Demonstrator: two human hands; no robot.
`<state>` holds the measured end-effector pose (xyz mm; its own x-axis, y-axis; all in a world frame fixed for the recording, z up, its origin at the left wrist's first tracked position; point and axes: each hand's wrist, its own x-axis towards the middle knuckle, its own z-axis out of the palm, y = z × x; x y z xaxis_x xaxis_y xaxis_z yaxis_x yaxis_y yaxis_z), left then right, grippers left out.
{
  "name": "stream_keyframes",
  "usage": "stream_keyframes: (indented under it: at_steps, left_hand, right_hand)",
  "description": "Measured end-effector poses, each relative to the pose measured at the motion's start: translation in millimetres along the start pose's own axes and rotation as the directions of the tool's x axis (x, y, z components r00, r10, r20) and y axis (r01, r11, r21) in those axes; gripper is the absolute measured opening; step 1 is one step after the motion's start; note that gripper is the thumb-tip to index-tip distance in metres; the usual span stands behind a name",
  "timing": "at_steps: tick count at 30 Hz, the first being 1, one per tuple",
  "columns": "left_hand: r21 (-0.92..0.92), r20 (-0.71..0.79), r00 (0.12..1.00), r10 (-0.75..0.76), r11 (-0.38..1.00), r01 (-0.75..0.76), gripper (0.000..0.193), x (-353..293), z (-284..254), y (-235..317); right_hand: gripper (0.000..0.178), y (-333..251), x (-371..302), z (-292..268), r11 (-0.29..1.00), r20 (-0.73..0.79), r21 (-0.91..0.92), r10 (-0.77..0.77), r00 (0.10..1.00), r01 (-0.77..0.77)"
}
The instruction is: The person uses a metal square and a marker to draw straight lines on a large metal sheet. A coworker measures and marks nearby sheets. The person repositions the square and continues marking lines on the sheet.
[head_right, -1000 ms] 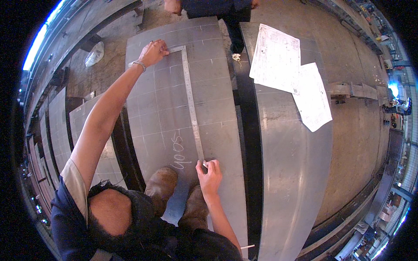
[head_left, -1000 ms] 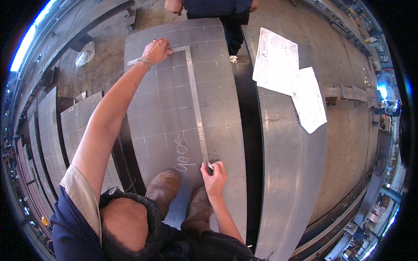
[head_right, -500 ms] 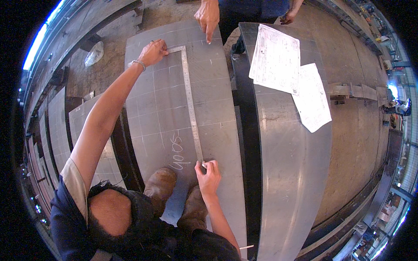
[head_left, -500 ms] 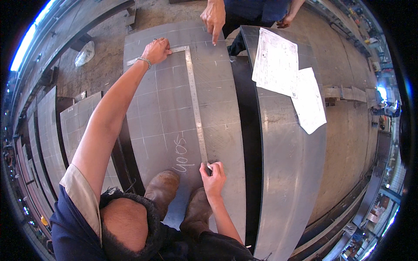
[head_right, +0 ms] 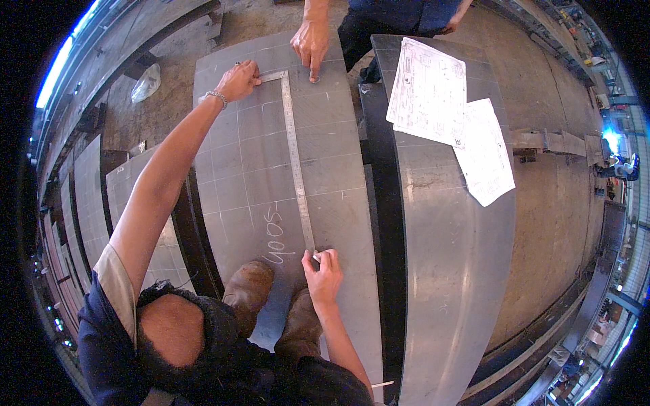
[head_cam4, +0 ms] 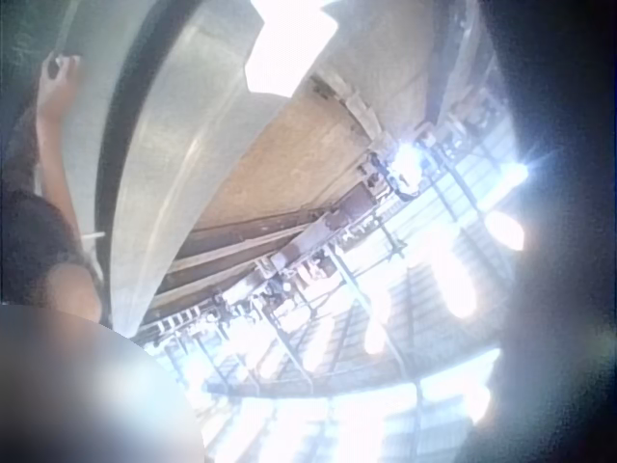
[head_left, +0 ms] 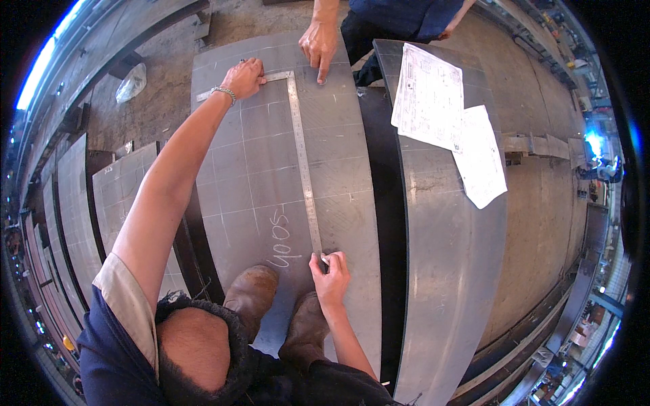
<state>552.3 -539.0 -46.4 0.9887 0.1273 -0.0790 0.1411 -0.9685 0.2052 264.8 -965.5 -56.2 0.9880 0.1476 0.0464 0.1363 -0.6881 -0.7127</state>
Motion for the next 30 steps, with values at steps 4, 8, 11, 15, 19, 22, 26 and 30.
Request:
stream_keyframes:
  at_steps: [4, 8, 11, 15, 19, 22, 26, 30]
  left_hand:
    - [0.028, -0.008, 1.000, 0.008, 1.000, -0.007, 0.022, 0.5, 3.4, -2.7]
    - [0.040, -0.003, 1.000, -0.004, 0.999, 0.004, 0.022, 2.2, 6.4, -5.1]
    - [0.045, 0.000, 1.000, 0.004, 0.999, -0.004, 0.022, 2.6, 6.6, -3.3]
    - [0.027, -0.011, 1.000, 0.002, 1.000, -0.002, 0.020, 1.9, 5.8, -1.7]
    - [-0.004, -0.006, 1.000, 0.001, 1.000, -0.001, 0.019, 1.6, 4.8, -3.6]
    - [0.022, -0.013, 1.000, 0.023, 0.999, -0.023, 0.019, 2.9, 5.3, -4.5]
    - [0.054, 0.003, 1.000, 0.024, 0.998, -0.024, 0.020, 4.8, 6.0, -5.8]
    - [0.054, 0.041, 0.999, -0.025, 0.998, 0.023, 0.023, 5.3, 3.3, -1.9]
  right_hand:
    - [0.026, -2.0, 0.9, -1.0, 1.000, 0.010, 0.007, 0.013, 1.000, -0.013]
    - [0.026, -1.8, 0.8, -0.3, 1.000, 0.011, 0.007, 0.014, 1.000, -0.014]
    - [0.026, -1.6, 0.8, -0.2, 1.000, 0.009, -0.003, 0.011, 1.000, -0.011]
    - [0.026, 0.1, 0.0, 0.2, 1.000, 0.001, 0.001, 0.005, 1.000, -0.005]
    - [0.026, -1.7, 0.5, -0.8, 1.000, 0.009, -0.002, 0.010, 1.000, -0.010]
    - [0.026, -0.6, -0.5, 0.0, 1.000, 0.013, -0.007, 0.015, 1.000, -0.015]
    - [0.026, -3.9, 1.5, -2.3, 1.000, 0.024, -0.007, 0.014, 1.000, -0.013]
    - [0.025, -4.7, 2.0, -2.5, 1.000, 0.014, -0.012, 0.015, 1.000, -0.015]
